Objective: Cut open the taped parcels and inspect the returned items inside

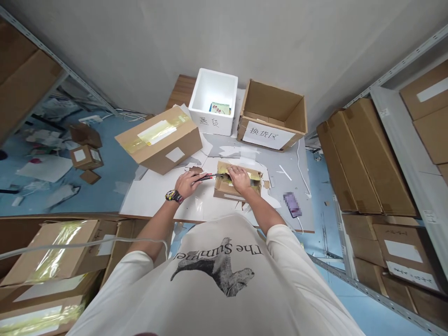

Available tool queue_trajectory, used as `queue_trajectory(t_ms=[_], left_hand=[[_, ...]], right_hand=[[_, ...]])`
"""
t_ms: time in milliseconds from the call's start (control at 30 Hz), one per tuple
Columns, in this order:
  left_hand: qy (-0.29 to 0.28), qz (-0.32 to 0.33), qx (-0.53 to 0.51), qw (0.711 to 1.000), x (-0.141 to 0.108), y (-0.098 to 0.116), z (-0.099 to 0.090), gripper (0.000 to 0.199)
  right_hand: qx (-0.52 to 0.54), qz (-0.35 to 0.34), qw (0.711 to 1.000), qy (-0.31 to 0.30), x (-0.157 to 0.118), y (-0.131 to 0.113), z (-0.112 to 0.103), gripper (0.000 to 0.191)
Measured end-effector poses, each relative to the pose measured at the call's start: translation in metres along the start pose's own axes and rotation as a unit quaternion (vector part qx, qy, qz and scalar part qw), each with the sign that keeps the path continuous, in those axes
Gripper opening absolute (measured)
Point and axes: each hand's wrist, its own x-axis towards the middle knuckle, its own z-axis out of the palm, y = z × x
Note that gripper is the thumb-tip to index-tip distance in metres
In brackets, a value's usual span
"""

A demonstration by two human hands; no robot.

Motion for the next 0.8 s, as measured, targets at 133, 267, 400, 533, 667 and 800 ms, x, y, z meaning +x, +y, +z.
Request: queue_trajectory(t_ms=[133, 267, 400, 533, 667, 800], left_hand=[[-0.004, 0.017, 0.026, 1.000, 0.005, 0.010, 0.004, 0.048], [-0.017, 0.021, 0.046, 0.999, 0.001, 0.003, -0.003, 0.050], [-0.009, 0.009, 0.071, 0.997, -0.009, -0.006, -0.008, 0.052], [-0.023, 0.020, 0.090, 0.995, -0.011, -0.002, -0.007, 0.050], [-0.034, 0.027, 0.097, 0.994, -0.018, 0.000, -0.008, 0.050], [-0.039, 0.031, 0.107, 0.993, -0.031, 0.000, -0.008, 0.051]], right_hand=[[0.000, -0.011, 1.000, -0.003, 0.006, 0.004, -0.014, 0.052], [-0.033, -0.034, 0.998, -0.033, 0.013, 0.008, -0.030, 0.049], [-0.060, -0.034, 0.997, -0.033, 0.013, 0.005, -0.033, 0.047], [-0.097, -0.078, 0.992, -0.027, 0.003, -0.005, -0.020, 0.052], [-0.120, -0.096, 0.988, 0.005, -0.007, -0.018, 0.005, 0.075], [-0.091, -0.077, 0.992, 0.048, -0.011, -0.013, 0.034, 0.066]])
